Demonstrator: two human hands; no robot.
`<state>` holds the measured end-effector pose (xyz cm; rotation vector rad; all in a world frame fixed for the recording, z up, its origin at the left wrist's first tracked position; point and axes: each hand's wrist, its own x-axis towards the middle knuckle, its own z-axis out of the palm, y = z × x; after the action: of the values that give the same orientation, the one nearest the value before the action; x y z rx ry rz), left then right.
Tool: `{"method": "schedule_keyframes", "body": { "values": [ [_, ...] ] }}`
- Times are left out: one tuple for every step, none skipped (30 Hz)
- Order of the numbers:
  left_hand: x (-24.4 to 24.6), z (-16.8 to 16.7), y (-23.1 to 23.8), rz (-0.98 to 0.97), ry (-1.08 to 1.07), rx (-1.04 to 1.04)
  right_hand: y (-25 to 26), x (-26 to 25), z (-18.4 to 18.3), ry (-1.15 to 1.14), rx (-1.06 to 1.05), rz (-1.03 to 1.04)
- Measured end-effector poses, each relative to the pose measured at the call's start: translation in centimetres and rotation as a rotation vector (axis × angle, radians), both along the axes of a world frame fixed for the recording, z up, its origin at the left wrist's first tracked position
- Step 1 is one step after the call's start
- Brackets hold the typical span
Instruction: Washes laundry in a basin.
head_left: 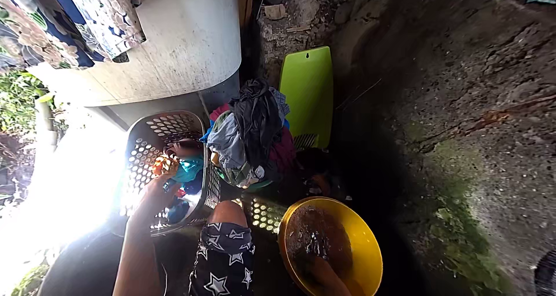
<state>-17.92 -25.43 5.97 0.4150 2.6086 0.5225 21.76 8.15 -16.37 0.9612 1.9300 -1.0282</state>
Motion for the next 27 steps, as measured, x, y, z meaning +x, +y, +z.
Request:
{"method": "schedule_keyframes", "body": {
  "values": [
    [0.5, 0.5, 1.2, -0.071, 0.000, 0.063, 0.3, -0.1, 0.9, 0.083, 0.003, -0.068],
    [1.3, 1.2, 2.8, -0.150, -0.001, 0.128, 0.5, -0.4, 2.5, 0.158, 0.031, -0.106],
    [2.4, 1.8, 4.7, -0.240, 0.000, 0.208, 0.5, -0.9, 5.0, 0.237, 0.074, -0.134],
    [3.7, 2.3, 6.7, -0.340, -0.002, 0.311, 0.4, -1.2, 7.9, 0.321, 0.114, -0.155],
    [5.2, 2.6, 8.9, -0.440, -0.018, 0.425, 0.1, -1.3, 11.0, 0.424, 0.156, -0.180],
    [6.9, 2.8, 11.1, -0.539, -0.075, 0.531, -0.1, -1.2, 13.9, 0.539, 0.199, -0.204],
    [8.6, 2.6, 13.3, -0.637, -0.150, 0.625, -0.2, -1.0, 16.6, 0.649, 0.242, -0.225],
    [10.2, 2.3, 15.5, -0.733, -0.247, 0.683, -0.5, -0.7, 19.3, 0.750, 0.290, -0.241],
    [11.7, 1.9, 17.5, -0.831, -0.344, 0.701, -0.7, -0.6, 22.0, 0.833, 0.346, -0.253],
    [13.1, 1.0, 19.3, -0.924, -0.413, 0.689, -0.9, -0.4, 24.7, 0.909, 0.401, -0.263],
    [14.4, -0.1, 21.1, -0.999, -0.454, 0.630, -0.9, -0.2, 27.0, 0.989, 0.457, -0.270],
    [15.7, -1.4, 22.7, -1.046, -0.459, 0.538, -1.0, 0.2, 29.1, 1.073, 0.498, -0.281],
    [16.9, -2.9, 24.1, -1.073, -0.437, 0.429, -0.9, 0.6, 30.8, 1.160, 0.531, -0.295],
    [18.1, -4.5, 25.2, -1.085, -0.419, 0.310, -0.7, 1.0, 32.0, 1.226, 0.556, -0.319],
    [19.1, -6.0, 26.0, -1.080, -0.413, 0.201, -0.6, 1.4, 32.8, 1.276, 0.572, -0.354],
    [19.9, -7.2, 26.7, -1.068, -0.414, 0.093, -0.5, 1.7, 33.0, 1.301, 0.583, -0.405],
    [20.4, -8.1, 27.1, -1.054, -0.415, 0.018, -0.5, 1.7, 32.8, 1.304, 0.589, -0.463],
    [20.6, -8.5, 27.4, -1.047, -0.416, -0.016, -0.4, 1.8, 32.1, 1.278, 0.594, -0.519],
    [20.6, -8.2, 27.8, -1.063, -0.416, -0.014, -0.1, 1.9, 31.1, 1.217, 0.596, -0.552],
    [20.2, -7.4, 28.1, -1.094, -0.425, 0.039, 0.2, 2.0, 29.6, 1.132, 0.600, -0.569],
    [19.8, -6.6, 28.4, -1.130, -0.445, 0.157, 0.8, 2.2, 27.6, 1.022, 0.601, -0.573],
    [19.4, -5.9, 28.6, -1.157, -0.484, 0.305, 1.6, 2.5, 25.4, 0.903, 0.609, -0.561],
    [19.1, -5.6, 28.7, -1.146, -0.535, 0.465, 2.4, 2.7, 22.8, 0.780, 0.636, -0.525],
    [18.9, -5.4, 28.7, -1.093, -0.590, 0.601, 3.1, 2.9, 20.6, 0.642, 0.641, -0.491],
    [18.7, -5.5, 28.9, -1.011, -0.630, 0.701, 3.7, 2.8, 18.8, 0.485, 0.624, -0.464],
    [18.5, -5.7, 29.1, -0.931, -0.627, 0.741, 4.0, 2.4, 17.4, 0.337, 0.594, -0.449],
    [18.2, -5.9, 29.5, -0.883, -0.567, 0.695, 4.2, 1.8, 16.1, 0.217, 0.561, -0.431]
  ]
}}
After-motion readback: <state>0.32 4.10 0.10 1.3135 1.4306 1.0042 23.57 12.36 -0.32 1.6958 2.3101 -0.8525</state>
